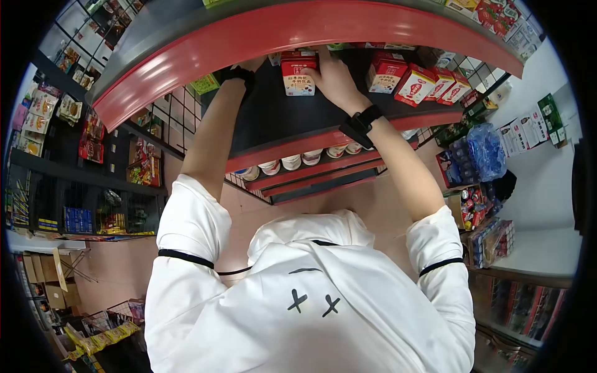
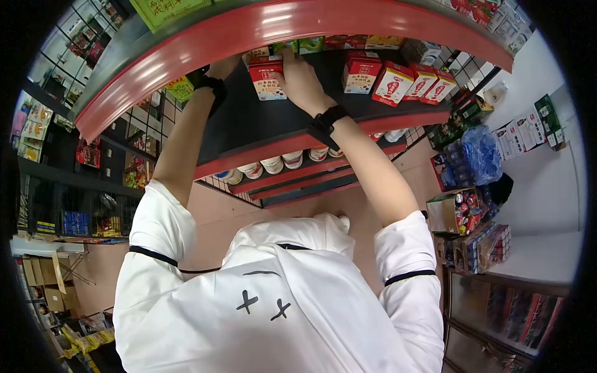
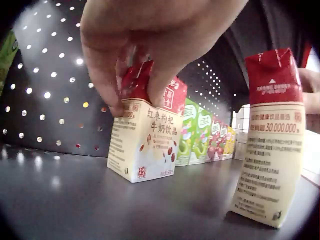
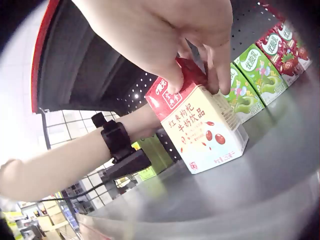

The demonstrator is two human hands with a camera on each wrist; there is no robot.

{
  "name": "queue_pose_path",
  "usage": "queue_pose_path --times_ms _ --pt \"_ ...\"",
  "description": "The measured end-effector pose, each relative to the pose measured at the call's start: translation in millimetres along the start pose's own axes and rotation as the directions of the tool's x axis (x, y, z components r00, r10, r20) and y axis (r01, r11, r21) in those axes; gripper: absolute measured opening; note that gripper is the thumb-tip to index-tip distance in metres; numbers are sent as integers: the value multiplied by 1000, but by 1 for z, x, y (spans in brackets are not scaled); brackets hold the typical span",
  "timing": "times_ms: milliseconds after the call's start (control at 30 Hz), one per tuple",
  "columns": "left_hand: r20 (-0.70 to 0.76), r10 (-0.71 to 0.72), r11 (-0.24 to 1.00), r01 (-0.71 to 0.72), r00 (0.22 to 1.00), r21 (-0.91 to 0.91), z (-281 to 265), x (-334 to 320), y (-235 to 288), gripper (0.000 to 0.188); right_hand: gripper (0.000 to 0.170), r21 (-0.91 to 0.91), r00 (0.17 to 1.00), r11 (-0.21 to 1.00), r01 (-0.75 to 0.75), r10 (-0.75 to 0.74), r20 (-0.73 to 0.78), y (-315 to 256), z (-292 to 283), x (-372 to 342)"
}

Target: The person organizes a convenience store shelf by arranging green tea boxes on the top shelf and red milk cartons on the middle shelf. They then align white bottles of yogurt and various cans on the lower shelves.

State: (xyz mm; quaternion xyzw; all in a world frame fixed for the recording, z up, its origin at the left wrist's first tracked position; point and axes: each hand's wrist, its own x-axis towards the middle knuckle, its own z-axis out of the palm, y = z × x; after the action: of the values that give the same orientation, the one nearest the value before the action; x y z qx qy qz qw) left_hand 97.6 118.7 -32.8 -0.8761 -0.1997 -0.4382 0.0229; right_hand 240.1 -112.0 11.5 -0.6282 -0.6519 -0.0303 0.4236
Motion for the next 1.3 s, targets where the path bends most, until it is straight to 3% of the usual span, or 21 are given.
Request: queue_pose_path --times_ms 100,167,300,467,567,700,767,867,1000,1067,1100,1167,1300 --pt "-28 -52 997 50 998 -65 15 13 -26 31 49 -59 997 998 -4 8 75 5 5 16" --pt "-45 -84 991 79 995 -107 20 11 -38 30 51 -81 990 987 141 -140 14 10 9 23" --pt "-73 -126 974 110 989 -197 37 20 -43 27 53 -112 984 979 168 -158 86 16 9 34" --pt "-78 -208 934 175 975 -310 66 7 -43 24 53 -127 990 990 -65 80 119 9 19 35" --pt "-105 -257 909 204 961 -363 70 12 -42 22 61 -128 997 992 7 3 77 14 21 32" --pt "19 -199 965 199 980 -170 7 12 17 17 69 -120 991 993 -5 21 131 9 17 25" --pt "178 -489 785 520 854 -337 -1 12 29 31 72 -101 989 994 -38 52 138 10 21 28" --pt "176 -437 854 468 882 -227 -13 11 41 28 71 -114 982 993 -34 55 182 16 24 36" --pt "220 -460 854 496 860 -157 -13 10 42 24 66 -167 977 984 60 -24 210 20 27 45" --pt "96 -229 972 233 969 -25 -4 13 24 27 52 -196 975 980 23 20 219 16 29 52" --pt "85 -239 970 242 967 -24 1 13 13 27 52 -198 974 980 36 10 227 14 29 55" --pt "247 -322 794 403 914 -456 1 14 3 35 49 -313 961 939 141 -54 272 14 29 61" --pt "256 -351 778 433 901 -456 -19 13 14 42 43 -340 956 905 256 -186 225 34 48 69"
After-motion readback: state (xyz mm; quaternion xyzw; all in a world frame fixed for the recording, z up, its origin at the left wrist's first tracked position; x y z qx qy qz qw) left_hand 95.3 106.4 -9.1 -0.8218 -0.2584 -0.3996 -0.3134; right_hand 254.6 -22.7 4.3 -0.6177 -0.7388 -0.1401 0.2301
